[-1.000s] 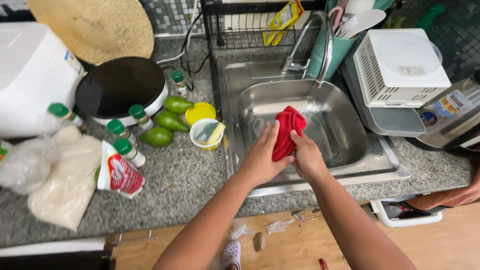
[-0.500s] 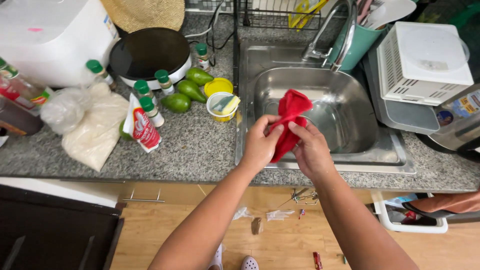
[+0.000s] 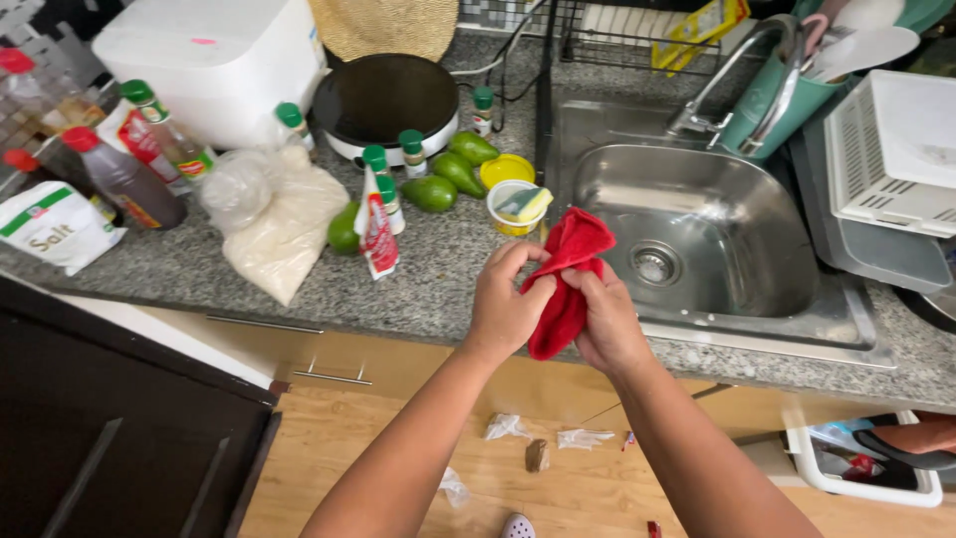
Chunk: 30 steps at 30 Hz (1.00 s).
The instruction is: Cleaning a kitchen drawer and its plastic liner using a cloth and sponge.
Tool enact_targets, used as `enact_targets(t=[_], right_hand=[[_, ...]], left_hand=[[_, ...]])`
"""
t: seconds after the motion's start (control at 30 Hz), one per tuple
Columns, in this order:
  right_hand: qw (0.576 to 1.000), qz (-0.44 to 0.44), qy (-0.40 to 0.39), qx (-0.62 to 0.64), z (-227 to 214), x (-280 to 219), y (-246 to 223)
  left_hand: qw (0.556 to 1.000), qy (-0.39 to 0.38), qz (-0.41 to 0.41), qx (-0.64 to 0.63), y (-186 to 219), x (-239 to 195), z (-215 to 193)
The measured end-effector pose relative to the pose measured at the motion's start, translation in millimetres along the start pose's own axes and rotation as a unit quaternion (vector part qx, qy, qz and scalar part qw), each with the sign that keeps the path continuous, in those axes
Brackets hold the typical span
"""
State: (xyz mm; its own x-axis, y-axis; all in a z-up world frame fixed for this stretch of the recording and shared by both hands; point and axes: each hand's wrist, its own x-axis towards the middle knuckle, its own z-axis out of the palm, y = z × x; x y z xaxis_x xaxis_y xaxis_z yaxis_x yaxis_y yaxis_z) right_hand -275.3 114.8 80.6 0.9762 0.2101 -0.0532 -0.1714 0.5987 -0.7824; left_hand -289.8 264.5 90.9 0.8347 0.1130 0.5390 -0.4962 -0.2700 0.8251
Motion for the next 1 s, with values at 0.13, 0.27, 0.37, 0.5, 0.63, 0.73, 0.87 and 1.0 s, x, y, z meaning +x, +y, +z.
enact_targets(t=[0.13, 0.27, 0.37, 0.5, 0.63, 0.73, 0.87, 1.0], right_hand=[[1.000, -0.002, -0.005, -0.029, 39.7, -7.5, 43.5], [0.999, -0.015, 0.021, -0.033, 83.7, -20.7, 90.0], [0.998, -0.019, 0.045, -0.041, 114.5, -36.1, 122.6], [0.996, -0.038, 0.072, -0.048, 146.2, -61.1, 159.2], [0.993, -0.039, 0.099, -0.049, 176.7, -83.6, 183.9], [0.995, -0.049, 0.072, -0.049, 187.5, -96.6, 199.3], [0.994, -0.030, 0.079, -0.066, 209.9, -107.2, 203.5], [0.993, -0.009, 0.090, -0.075, 218.7, -105.9, 206.1]], left_hand=[[0.998, 0.010, 0.056, 0.040, 12.7, -10.7, -69.0], [0.987, 0.001, 0.087, 0.138, 9.1, -24.0, -137.2], [0.979, -0.005, 0.096, 0.179, 6.1, -40.6, -185.2], [0.970, -0.024, 0.111, 0.215, 4.3, -60.3, -241.4], [0.969, -0.029, 0.099, 0.226, 6.8, -77.6, -285.9], [0.962, -0.025, 0.115, 0.247, 5.7, -92.6, -310.0], [0.945, -0.034, 0.110, 0.305, 8.0, -104.5, -330.0], [0.938, -0.036, 0.097, 0.331, 10.6, -112.6, -339.3]])
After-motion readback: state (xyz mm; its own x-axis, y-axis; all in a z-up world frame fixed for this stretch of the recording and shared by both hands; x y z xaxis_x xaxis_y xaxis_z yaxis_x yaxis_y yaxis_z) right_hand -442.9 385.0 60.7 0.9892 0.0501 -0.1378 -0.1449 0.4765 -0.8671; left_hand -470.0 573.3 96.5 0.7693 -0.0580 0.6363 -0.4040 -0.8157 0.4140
